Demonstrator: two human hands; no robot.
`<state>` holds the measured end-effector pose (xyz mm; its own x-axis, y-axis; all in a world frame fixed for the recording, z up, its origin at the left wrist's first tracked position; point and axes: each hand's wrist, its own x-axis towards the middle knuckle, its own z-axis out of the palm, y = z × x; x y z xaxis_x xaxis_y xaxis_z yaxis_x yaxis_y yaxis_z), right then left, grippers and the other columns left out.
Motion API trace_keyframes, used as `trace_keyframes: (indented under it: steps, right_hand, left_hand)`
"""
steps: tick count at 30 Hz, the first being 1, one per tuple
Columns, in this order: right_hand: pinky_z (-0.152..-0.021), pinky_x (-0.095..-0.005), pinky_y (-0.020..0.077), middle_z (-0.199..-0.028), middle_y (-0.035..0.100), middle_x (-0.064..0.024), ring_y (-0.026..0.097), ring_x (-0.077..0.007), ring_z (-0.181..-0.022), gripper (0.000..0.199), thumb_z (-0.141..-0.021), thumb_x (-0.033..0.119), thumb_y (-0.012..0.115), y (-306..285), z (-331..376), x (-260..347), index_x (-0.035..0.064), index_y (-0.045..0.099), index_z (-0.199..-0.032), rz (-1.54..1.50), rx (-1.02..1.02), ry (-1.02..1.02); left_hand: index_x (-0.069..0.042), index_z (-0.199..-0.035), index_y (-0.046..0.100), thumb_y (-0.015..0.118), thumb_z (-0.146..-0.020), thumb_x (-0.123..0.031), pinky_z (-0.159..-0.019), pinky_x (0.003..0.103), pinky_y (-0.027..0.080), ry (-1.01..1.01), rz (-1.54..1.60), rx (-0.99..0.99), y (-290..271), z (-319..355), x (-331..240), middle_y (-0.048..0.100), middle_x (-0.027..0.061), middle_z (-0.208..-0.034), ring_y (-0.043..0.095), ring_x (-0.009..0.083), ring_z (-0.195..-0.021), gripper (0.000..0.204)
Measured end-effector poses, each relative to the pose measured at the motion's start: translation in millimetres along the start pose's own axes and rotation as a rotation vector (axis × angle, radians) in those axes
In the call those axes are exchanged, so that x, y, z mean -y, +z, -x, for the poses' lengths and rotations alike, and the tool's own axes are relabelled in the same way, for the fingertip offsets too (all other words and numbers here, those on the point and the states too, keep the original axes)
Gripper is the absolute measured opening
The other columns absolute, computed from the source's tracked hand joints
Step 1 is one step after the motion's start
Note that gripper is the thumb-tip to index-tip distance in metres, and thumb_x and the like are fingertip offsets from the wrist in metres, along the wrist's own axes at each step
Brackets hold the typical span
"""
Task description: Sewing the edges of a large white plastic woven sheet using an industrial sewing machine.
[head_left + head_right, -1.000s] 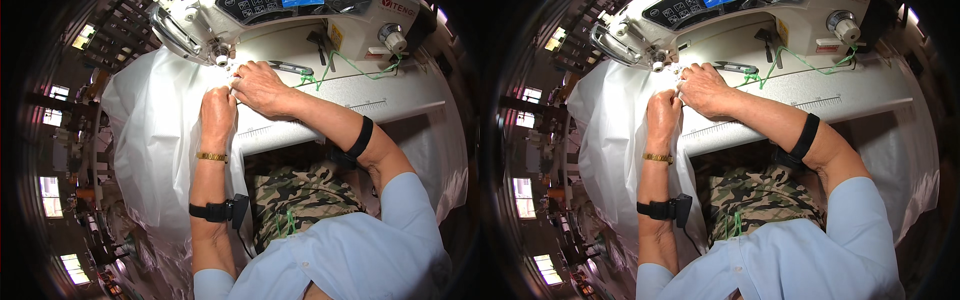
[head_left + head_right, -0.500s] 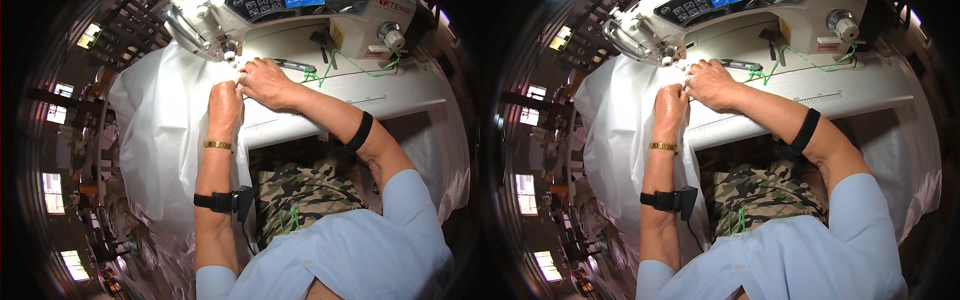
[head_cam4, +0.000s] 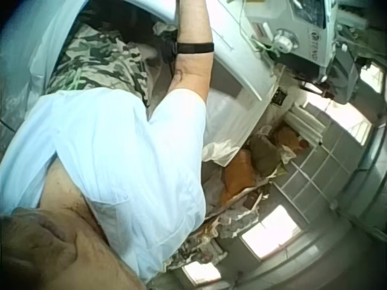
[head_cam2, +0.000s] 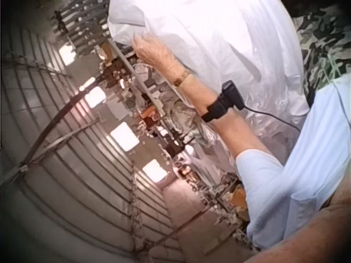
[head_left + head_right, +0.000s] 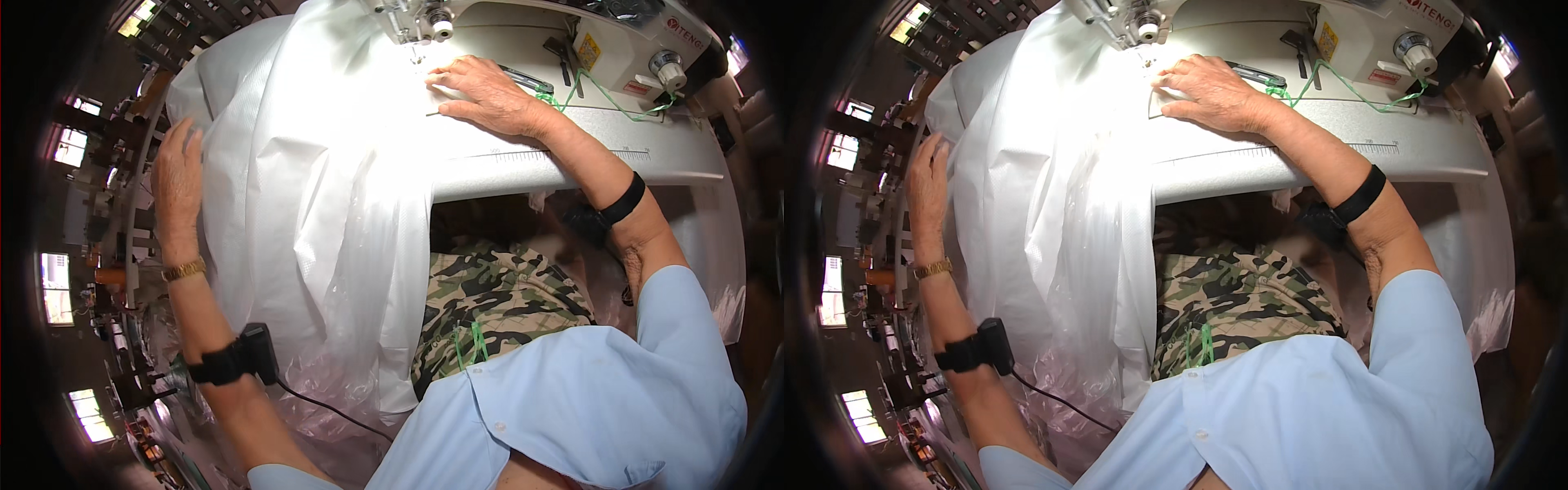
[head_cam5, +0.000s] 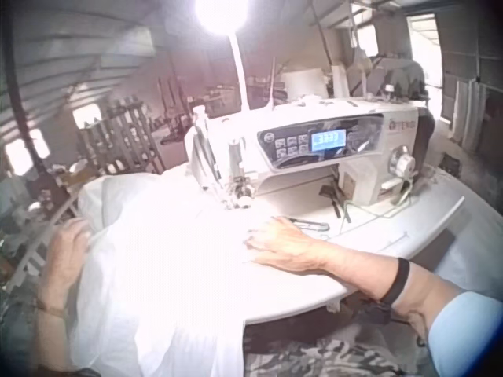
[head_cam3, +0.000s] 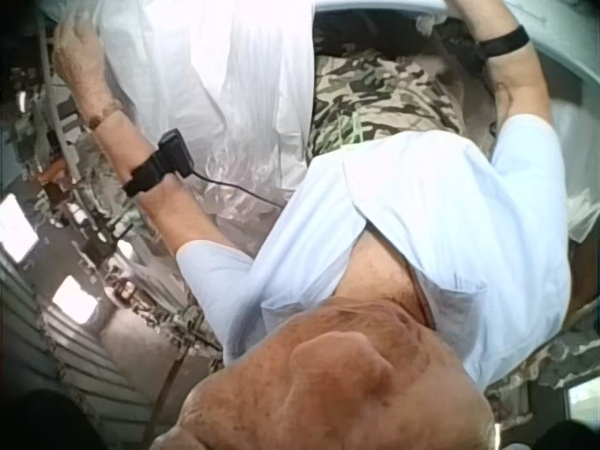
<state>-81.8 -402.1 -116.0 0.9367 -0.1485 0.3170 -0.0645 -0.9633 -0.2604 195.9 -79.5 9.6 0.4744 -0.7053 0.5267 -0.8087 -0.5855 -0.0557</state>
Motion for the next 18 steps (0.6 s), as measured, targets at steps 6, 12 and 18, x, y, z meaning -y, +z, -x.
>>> trace_keyframes:
  steps: [6,12,18]
  right_hand:
    - [-0.117,-0.0428,0.0282,-0.137,0.055,-0.0109,0.045,-0.0258,-0.131,0.051,-0.098,0.044,0.053,-3,3,-9,0.0129,0.056,-0.138,-0.033,-0.015,0.003]
    - [-0.101,-0.0416,0.0408,-0.113,0.062,-0.0076,0.053,-0.0234,-0.113,0.035,-0.095,0.027,0.059,-4,5,-12,0.0144,0.065,-0.127,-0.041,-0.128,-0.066]
    - [-0.088,-0.0415,0.0463,-0.093,0.063,-0.0061,0.058,-0.0256,-0.095,0.012,-0.088,0.008,0.064,15,-19,9,0.0103,0.069,-0.099,-0.086,-0.208,-0.061]
  left_hand:
    - [0.000,-0.134,0.056,0.056,-0.098,-0.037,-0.101,0.041,0.047,-0.327,0.212,0.249,79,28,57,0.062,0.0215,-0.129,0.059,0.0365,-0.120,0.052]
    - [0.000,-0.118,0.058,0.057,-0.097,-0.033,-0.090,0.047,0.051,-0.247,-0.013,0.231,114,38,-11,0.067,0.0208,-0.112,0.063,0.0390,-0.106,0.039]
    - [-0.003,-0.108,0.059,0.051,-0.099,-0.021,-0.083,0.050,0.052,-0.280,-0.089,0.303,89,69,3,0.068,0.0199,-0.105,0.065,0.0404,-0.098,0.021]
